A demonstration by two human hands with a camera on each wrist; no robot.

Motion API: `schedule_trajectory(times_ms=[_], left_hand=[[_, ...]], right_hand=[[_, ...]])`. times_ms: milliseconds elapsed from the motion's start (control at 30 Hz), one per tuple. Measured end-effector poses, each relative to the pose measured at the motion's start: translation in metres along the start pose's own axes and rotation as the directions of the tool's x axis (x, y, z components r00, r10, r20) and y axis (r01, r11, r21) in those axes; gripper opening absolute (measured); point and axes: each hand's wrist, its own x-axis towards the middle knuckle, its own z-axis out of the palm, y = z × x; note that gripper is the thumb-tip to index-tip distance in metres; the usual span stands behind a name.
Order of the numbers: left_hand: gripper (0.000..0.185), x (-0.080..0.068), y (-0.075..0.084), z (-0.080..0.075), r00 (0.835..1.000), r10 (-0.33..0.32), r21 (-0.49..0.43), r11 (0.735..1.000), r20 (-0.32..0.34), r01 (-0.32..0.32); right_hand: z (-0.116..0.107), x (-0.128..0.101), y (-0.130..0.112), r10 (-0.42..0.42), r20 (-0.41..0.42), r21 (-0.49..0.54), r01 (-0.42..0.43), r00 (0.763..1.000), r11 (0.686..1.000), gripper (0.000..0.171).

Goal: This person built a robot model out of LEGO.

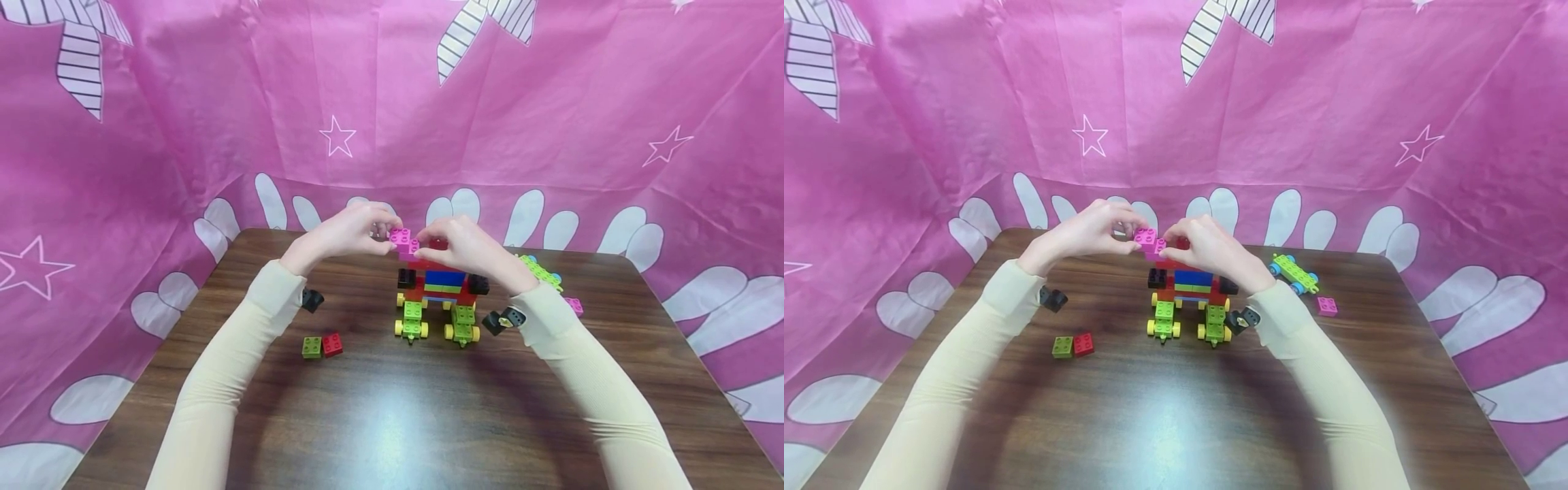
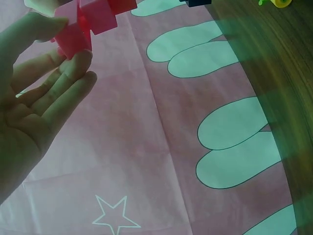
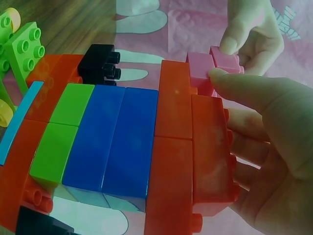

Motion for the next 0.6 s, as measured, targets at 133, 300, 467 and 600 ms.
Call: schedule_trajectory(times_ms=[133, 300, 467, 600], left_hand=[[0.022, 0.000, 0.000, 0.000, 1.000, -0.005, -0.006, 1.000, -0.002, 0.005], [0.021, -0.003, -0.001, 0.003, 1.000, -0.022, -0.075, 0.997, -0.014, 0.020], [0.021, -0.010, -0.002, 0.009, 0.996, -0.089, -0.216, 0.973, -0.013, 0.084], [0.026, -0.011, -0.001, 0.011, 0.993, -0.115, -0.227, 0.968, -0.012, 0.109]], right_hand=[[0.001, 0.000, 0.001, -0.005, -0.004, -0.004, 0.005, 1.000, 1.000, 0.029], [0.001, 0.000, 0.000, -0.003, -0.005, -0.003, 0.003, 1.000, 1.000, 0.030], [0.001, 0.001, -0.001, 0.007, 0.000, 0.003, -0.007, 1.000, 1.000, 0.030], [0.001, 0.000, 0.000, 0.004, 0.001, 0.005, -0.004, 1.000, 1.000, 0.030]])
